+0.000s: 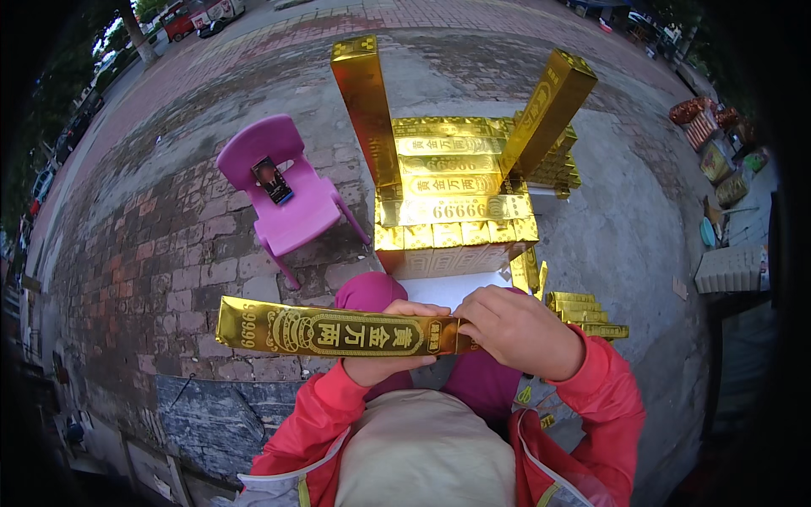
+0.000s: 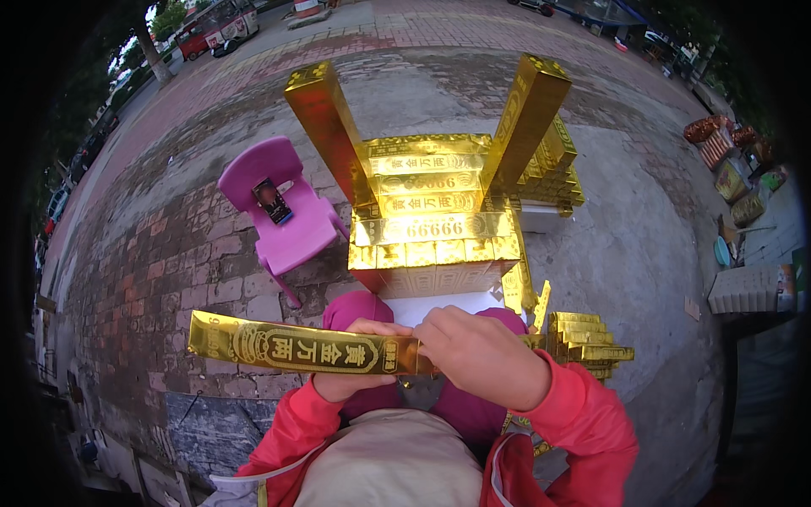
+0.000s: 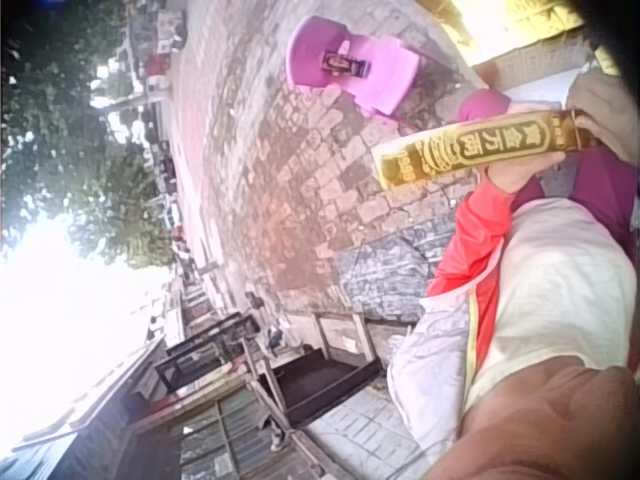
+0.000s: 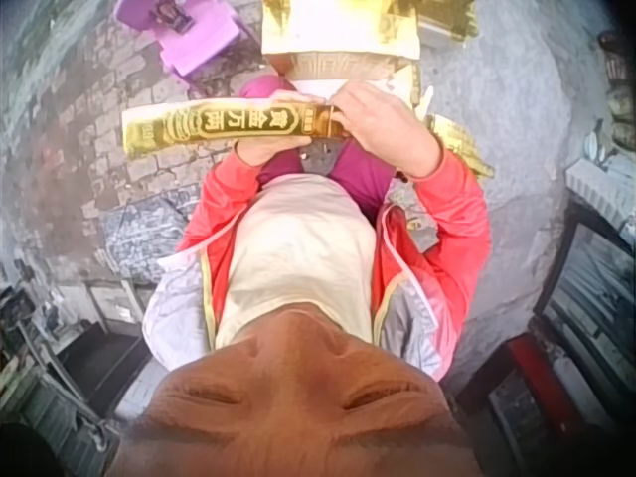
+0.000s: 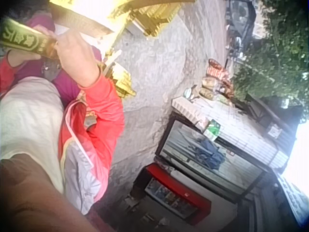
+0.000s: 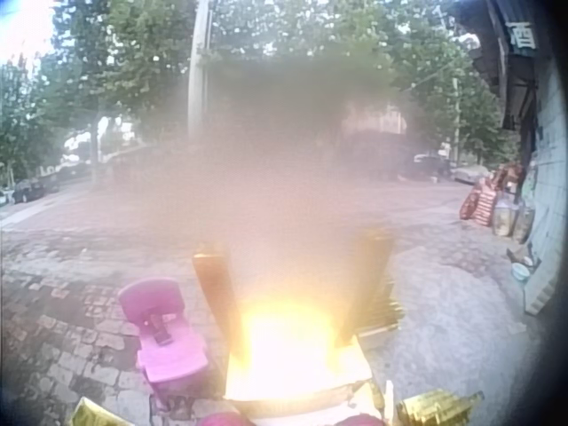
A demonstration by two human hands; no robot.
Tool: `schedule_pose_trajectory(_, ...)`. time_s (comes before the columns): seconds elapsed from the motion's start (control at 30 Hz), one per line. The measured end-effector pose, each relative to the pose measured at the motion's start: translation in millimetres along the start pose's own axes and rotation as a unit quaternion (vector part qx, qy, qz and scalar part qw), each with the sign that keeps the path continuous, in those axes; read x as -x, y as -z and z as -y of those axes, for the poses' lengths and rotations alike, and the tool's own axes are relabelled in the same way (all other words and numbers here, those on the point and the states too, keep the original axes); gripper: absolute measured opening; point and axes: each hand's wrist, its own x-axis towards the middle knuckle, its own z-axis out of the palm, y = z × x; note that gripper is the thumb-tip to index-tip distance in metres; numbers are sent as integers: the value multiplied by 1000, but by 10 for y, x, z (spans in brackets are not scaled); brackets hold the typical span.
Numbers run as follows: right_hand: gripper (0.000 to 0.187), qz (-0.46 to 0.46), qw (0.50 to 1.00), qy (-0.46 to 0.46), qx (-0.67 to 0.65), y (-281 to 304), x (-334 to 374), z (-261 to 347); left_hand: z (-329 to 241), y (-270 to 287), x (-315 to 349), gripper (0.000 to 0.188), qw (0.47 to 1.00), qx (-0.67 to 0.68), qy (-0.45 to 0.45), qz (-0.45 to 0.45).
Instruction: The person assembles a structure using gold-colored paper ingots. They apply hot glue to the ends of the ingots and attach them to a base, then fold and cut additional ingots to fit the assembly.
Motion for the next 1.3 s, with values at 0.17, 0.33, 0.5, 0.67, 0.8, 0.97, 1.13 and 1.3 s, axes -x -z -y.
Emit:
schedule_pose_trajectory(0.17, 12, 1, 998, 25, 60, -29, -12, -2, -30, 23, 11, 56, 1000, 10, 14, -2)
schedule_pose_trajectory(0.33, 11, -11, 997, 33, 68, -51, -39, -2, -39, 38, 33, 57, 1000, 3, 26, -11)
schedule_pose_trajectory(0.5, 13, -25, 999, 40, 4, -56, -72, -21, -62, 81, 60, 57, 999, 18, 47, -13)
schedule_pose_trajectory(0.67, 14, 0, 999, 40, 18, -30, -101, 13, -73, 96, 62, 59, 998, 14, 49, -19)
schedule_pose_trajectory(0.8, 13, 9, 995, 51, 86, -16, -110, 54, -73, 115, 81, 59, 997, 30, 63, -23)
schedule_pose_trajectory(0.97, 15, -8, 998, 43, 44, -54, -145, -21, -40, 129, 113, 59, 995, 47, 74, -45)
schedule_pose_trajectory(1.13, 22, -54, 994, -25, -94, 31, -129, -94, 21, 119, 84, 59, 985, 153, 48, -67)
schedule_pose_trajectory(1.3, 15, -85, 988, -86, -91, 108, -96, -9, 43, 109, 64, 63, 980, 185, 30, -69)
